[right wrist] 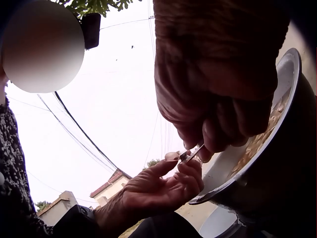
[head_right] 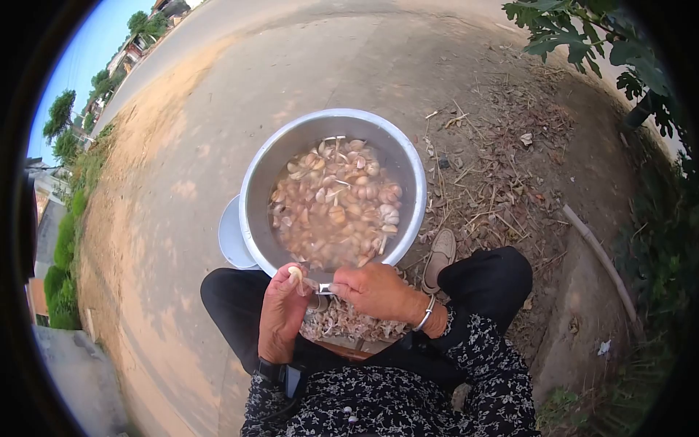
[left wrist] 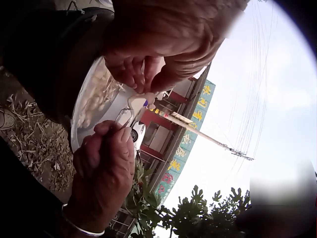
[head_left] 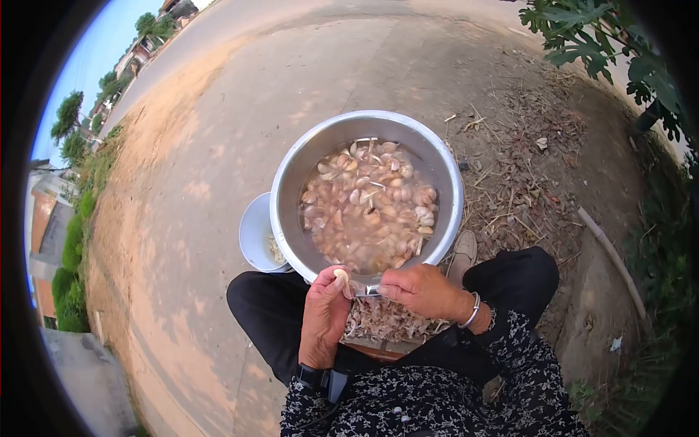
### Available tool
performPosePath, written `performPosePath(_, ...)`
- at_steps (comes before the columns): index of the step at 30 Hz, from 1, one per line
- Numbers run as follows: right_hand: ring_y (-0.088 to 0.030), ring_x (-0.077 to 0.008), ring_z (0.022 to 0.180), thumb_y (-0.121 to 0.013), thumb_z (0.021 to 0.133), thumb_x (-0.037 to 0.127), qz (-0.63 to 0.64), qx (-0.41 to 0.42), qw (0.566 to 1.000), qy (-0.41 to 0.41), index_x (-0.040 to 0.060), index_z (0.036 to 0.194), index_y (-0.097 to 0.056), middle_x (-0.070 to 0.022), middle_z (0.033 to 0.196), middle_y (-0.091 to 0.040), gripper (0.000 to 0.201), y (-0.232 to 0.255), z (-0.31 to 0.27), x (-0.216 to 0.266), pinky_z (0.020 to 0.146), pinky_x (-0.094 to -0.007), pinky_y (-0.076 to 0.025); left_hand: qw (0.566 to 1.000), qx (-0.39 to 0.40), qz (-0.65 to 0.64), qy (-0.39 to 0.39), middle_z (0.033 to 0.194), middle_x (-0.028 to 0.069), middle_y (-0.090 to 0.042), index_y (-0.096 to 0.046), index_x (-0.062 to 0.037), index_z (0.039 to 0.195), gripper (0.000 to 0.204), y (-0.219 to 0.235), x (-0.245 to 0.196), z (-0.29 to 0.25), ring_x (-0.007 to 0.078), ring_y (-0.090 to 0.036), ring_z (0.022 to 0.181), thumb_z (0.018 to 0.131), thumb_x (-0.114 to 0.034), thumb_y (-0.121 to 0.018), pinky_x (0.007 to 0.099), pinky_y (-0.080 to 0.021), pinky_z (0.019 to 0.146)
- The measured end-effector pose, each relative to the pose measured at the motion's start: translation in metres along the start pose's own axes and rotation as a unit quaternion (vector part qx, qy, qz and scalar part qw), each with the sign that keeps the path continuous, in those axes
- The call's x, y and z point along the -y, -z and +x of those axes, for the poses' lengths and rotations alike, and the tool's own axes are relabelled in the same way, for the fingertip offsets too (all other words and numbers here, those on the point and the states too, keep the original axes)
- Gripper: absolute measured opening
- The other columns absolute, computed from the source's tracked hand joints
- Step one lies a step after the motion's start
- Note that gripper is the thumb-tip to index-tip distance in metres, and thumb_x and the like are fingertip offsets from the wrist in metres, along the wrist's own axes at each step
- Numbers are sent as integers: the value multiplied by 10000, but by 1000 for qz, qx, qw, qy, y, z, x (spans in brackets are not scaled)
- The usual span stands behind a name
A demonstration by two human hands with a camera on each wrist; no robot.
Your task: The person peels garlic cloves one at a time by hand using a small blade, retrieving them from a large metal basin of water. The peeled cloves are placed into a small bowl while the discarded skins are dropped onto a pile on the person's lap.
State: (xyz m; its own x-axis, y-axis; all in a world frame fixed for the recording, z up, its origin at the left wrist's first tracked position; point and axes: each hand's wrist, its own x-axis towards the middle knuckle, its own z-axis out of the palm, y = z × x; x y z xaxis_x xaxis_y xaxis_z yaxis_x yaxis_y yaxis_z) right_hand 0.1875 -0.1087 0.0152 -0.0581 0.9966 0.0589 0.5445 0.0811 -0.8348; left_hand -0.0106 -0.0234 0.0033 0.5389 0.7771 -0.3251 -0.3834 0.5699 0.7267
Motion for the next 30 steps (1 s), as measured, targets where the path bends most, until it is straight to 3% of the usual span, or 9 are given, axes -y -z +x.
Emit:
performPosePath(2,-629,-360,658,-548,926,305,-5,-4,1000,-1,110,894,-584,-134,674,-615,201,0,1,3,588,-478,-481,999,1,-35,3,954,95,-613,-569,-14,1059,212,-1,0,1,144,-568,742,873,-64,-659,275,-474,757)
performPosePath(5,-630,-363,668,-556,922,308,-8,-40,999,-11,85,910,-565,-147,702,-618,223,6,2,16,579,-474,-480,997,-29,49,-53,965,93,-626,-569,-9,1024,184,-11,-3,-4,142,-590,792,860,-24,-651,279,-487,781)
performPosePath(7,-629,-341,683,-575,922,305,-44,-81,996,-9,74,953,-585,-135,726,-614,234,7,3,22,581,-432,-475,977,-96,165,-92,979,90,-639,-568,-11,1007,172,-20,-4,-7,139,-607,847,855,2,-647,285,-496,816)
performPosePath(14,-630,-370,663,-577,912,257,-67,-100,993,2,70,877,-510,-150,716,-604,201,0,2,20,555,-473,-484,981,-76,142,-107,987,78,-637,-591,5,1015,221,-29,2,-7,117,-593,834,822,18,-698,259,-483,809)
performPosePath(18,-623,-343,624,-584,912,236,-60,-99,993,17,80,874,-542,-128,667,-596,167,-4,0,11,536,-441,-476,998,-13,-63,24,945,65,-583,-575,6,1047,212,-17,2,-5,131,-527,788,865,-51,-669,268,-459,751)
performPosePath(19,-619,-324,612,-590,916,223,-67,-101,992,22,80,881,-570,-118,654,-594,148,-4,-1,9,534,-413,-469,986,23,-149,74,910,56,-551,-557,5,1069,222,-16,1,-5,136,-494,760,887,-81,-648,272,-453,738)
performPosePath(22,-622,-326,607,-598,913,217,-17,-121,992,15,90,889,-601,-131,657,-596,130,-2,0,8,527,-411,-468,960,71,-242,125,955,91,-564,-574,2,1087,212,-14,0,-5,171,-521,824,888,-51,-627,288,-447,720)
performPosePath(25,-629,-327,621,-603,913,219,-8,-120,993,19,100,911,-622,-135,677,-606,120,0,1,9,535,-406,-471,967,30,-221,122,975,102,-557,-556,-14,1097,218,-19,-6,-8,168,-516,814,893,-53,-619,291,-448,719)
performPosePath(30,-622,-321,620,-600,917,213,-30,-105,994,24,91,924,-621,-139,672,-601,124,-1,2,11,549,-395,-474,973,57,-195,112,971,97,-571,-564,-16,1129,236,-15,-6,-10,164,-523,796,912,-92,-616,279,-450,698)
